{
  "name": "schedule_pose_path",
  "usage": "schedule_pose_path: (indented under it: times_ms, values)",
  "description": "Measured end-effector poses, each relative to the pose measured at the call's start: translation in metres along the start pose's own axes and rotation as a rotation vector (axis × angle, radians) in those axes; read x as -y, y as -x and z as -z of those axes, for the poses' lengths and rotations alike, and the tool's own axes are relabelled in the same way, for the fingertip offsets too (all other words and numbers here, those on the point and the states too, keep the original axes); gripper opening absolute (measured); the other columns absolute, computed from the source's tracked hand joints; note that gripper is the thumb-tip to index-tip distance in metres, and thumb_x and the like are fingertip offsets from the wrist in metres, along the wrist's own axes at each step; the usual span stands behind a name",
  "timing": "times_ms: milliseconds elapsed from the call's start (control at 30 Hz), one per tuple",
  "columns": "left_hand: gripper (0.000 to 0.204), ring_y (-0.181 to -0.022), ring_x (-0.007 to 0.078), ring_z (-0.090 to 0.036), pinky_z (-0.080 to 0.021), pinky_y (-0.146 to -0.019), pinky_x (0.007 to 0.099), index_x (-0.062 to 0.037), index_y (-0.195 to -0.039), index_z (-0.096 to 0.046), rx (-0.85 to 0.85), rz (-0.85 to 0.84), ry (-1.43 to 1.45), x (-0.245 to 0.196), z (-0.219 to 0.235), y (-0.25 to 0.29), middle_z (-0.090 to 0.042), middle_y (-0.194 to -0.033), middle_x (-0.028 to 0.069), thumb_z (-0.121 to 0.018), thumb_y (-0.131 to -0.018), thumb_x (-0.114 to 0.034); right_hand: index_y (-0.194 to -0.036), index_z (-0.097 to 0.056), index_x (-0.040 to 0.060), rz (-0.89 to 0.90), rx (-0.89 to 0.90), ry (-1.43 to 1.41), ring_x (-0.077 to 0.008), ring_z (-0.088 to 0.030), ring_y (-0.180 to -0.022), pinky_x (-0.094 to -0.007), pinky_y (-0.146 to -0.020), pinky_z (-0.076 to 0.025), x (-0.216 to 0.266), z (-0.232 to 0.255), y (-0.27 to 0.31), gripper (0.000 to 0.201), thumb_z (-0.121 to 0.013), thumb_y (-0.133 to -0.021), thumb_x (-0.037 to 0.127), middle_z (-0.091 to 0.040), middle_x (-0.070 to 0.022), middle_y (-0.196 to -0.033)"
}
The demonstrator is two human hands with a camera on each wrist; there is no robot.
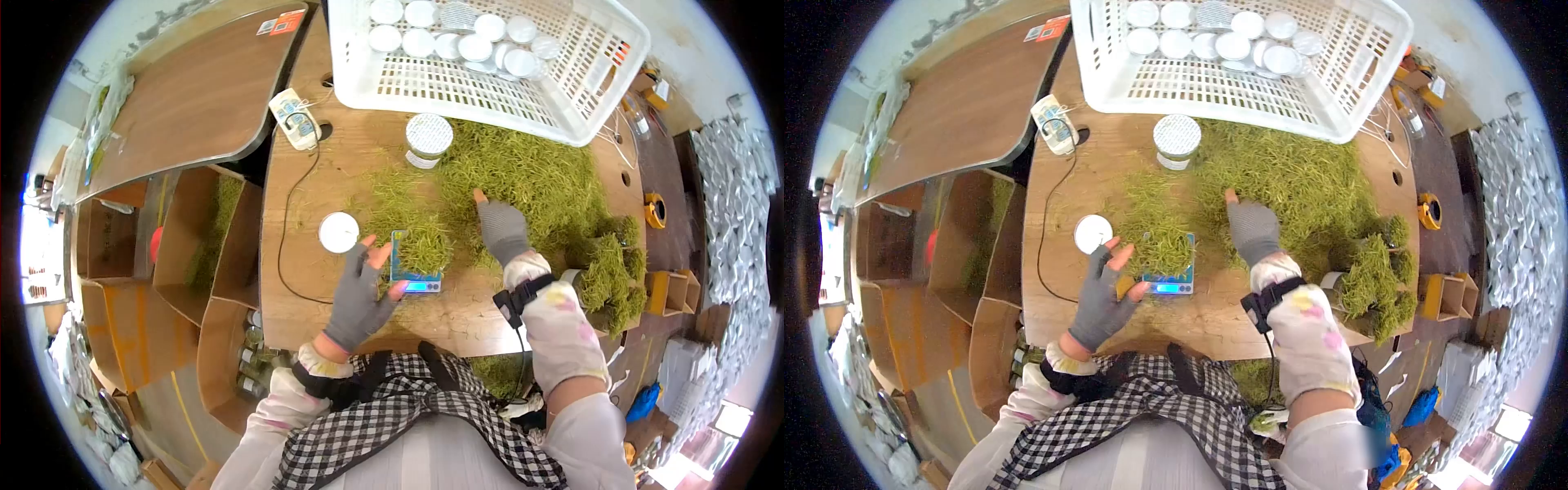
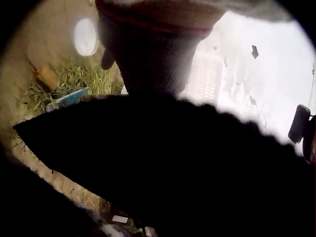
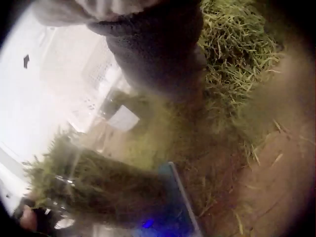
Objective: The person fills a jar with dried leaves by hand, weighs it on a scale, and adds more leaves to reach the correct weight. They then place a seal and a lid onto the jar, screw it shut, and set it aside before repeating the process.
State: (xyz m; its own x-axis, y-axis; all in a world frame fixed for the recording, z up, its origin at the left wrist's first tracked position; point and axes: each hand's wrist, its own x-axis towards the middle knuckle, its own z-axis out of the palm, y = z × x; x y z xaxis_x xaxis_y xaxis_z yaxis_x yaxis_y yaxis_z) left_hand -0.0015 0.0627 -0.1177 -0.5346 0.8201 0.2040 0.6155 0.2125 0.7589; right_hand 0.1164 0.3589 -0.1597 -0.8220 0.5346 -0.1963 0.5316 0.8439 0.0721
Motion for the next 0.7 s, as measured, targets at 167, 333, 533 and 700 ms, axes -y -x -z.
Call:
schedule_pose_path:
  times_ms: [167, 333, 533, 700]
  values:
    - [0.065, -0.134, 0.0451, -0.046, -0.041, -0.11, 0.0486, -0.0039, -0.143, -0.048, -0.071, -0.007, -0.021, 0.009, 0.001, 0.013, -0.045, -0.145, 0.0268, -0.079, -0.088, -0.018, -0.098, -0.077, 0.0119, 0.15, -0.044, 0.201, -0.0285, -0.071, -0.097, -0.0417, -0.078, -0.057, 0.011, -0.006, -0.023, 0.017, -0.063, -0.088, 0.014, -0.07, -0.0111, -0.099]
    - [0.064, -0.134, 0.0451, -0.046, -0.041, -0.11, 0.0489, -0.0037, -0.144, -0.047, -0.098, 0.002, -0.026, 0.018, 0.0, 0.019, -0.044, -0.145, 0.0271, -0.077, -0.09, -0.019, -0.098, -0.076, 0.0085, 0.077, -0.117, -0.008, -0.0285, -0.064, -0.104, -0.0432, -0.087, -0.053, 0.006, 0.027, -0.001, 0.018, -0.075, -0.082, 0.018, -0.065, -0.0133, -0.109]
    - [0.067, -0.13, 0.0469, -0.048, -0.043, -0.108, 0.0491, -0.0027, -0.146, -0.045, -0.051, 0.006, 0.02, 0.017, -0.005, 0.013, -0.046, -0.142, 0.0284, -0.075, -0.093, -0.029, -0.102, -0.077, 0.0078, -0.04, -0.194, -0.602, -0.0303, -0.065, -0.094, -0.0399, -0.081, -0.053, 0.004, 0.073, 0.039, 0.032, -0.086, -0.078, 0.026, -0.064, -0.0128, -0.108]
    - [0.076, -0.124, 0.047, -0.052, -0.046, -0.103, 0.0496, -0.0022, -0.15, -0.04, -0.001, -0.018, 0.064, 0.018, -0.013, 0.008, -0.047, -0.139, 0.0289, -0.074, -0.092, -0.038, -0.104, -0.076, 0.0067, 0.111, -0.172, -0.727, -0.0298, -0.067, -0.084, -0.0387, -0.075, -0.054, 0.063, 0.103, 0.062, 0.03, -0.083, -0.08, 0.024, -0.065, -0.013, -0.099]
